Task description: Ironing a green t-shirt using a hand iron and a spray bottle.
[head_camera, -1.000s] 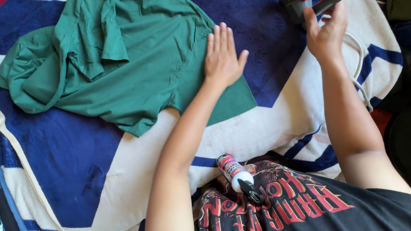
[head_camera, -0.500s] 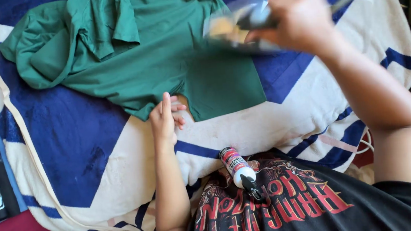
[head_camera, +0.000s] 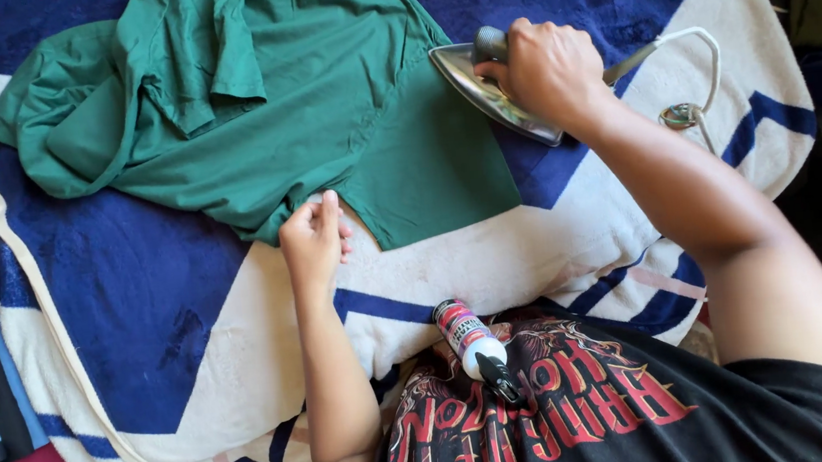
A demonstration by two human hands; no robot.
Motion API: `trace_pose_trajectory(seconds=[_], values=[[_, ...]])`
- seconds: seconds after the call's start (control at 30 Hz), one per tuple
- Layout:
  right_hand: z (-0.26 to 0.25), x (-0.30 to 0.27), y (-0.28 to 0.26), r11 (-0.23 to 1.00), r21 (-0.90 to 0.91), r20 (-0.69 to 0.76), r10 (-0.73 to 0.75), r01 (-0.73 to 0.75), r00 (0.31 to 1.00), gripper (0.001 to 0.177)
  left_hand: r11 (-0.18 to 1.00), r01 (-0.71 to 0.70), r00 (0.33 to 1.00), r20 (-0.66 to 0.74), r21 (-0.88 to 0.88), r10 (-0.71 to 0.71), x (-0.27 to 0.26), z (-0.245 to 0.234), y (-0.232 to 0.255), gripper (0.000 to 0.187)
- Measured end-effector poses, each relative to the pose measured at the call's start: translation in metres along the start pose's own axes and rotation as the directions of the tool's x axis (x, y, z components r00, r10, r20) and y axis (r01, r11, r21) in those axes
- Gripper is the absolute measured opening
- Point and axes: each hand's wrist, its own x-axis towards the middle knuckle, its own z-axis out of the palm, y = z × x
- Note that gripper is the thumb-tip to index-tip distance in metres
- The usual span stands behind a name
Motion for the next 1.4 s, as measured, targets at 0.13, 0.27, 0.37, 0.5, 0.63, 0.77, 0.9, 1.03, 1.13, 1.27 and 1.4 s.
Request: trace_pose_trajectory(seconds=[0.13,0.27,0.37,0.5,0.63,0.77,0.9,1.03,1.13,1.27,1.4], values=[[-0.013,0.0,-0.004,0.998,0.024,0.023,-0.06,0.06,0.998,0.061,0.985,-0.05,0.999,0.01,0.163,0.049,-0.012,-0.001,0.03,0.032],[0.004,-0.003,0.005,1.0,-0.013,-0.013,0.016,-0.016,1.0,0.064,0.949,-0.27,0.96,0.116,0.165,0.253,0.002,0.009,0.02,0.037],[-0.003,0.005,0.007,0.998,0.003,-0.071,0.069,-0.069,0.995,0.063,0.938,-0.268,0.963,0.102,0.219,0.251,0.012,0.031,0.045,0.031],[-0.007,-0.003,0.004,1.0,0.012,0.021,-0.021,0.021,1.0,0.061,0.575,-0.725,0.687,0.333,0.381,0.646,0.052,0.072,0.081,0.015],[0.008,0.007,0.01,0.993,0.025,-0.071,0.114,-0.113,0.991,0.061,0.49,-0.743,0.663,0.399,0.456,0.634,0.084,0.112,0.117,0.015],[-0.011,0.005,0.02,0.993,-0.027,-0.064,0.111,-0.113,0.992,0.061,0.492,-0.814,0.575,0.318,0.309,0.754,0.04,0.066,0.121,0.018],[-0.041,0.009,0.018,0.981,-0.102,-0.048,-0.17,0.165,0.984,0.064,0.713,-0.342,0.932,0.125,0.612,0.34,0.009,-0.012,0.05,0.043],[-0.033,0.027,-0.023,0.848,-0.076,0.093,-0.518,0.524,0.851,0.065,0.99,0.031,0.999,0.032,0.14,-0.035,0.018,-0.032,-0.036,0.043],[-0.007,0.04,-0.049,0.791,-0.041,0.153,-0.599,0.611,0.786,0.064,0.999,-0.038,0.995,-0.091,0.03,0.041,0.013,-0.008,-0.024,0.034],[0.005,0.059,-0.041,0.805,-0.021,0.098,-0.589,0.594,0.802,0.065,0.996,-0.084,0.984,-0.158,-0.017,0.08,0.012,-0.01,-0.023,0.033],[0.0,0.062,-0.031,0.806,-0.151,0.151,-0.554,0.573,0.819,0.068,0.965,-0.243,0.939,-0.227,0.099,0.259,0.025,-0.017,-0.032,0.029]])
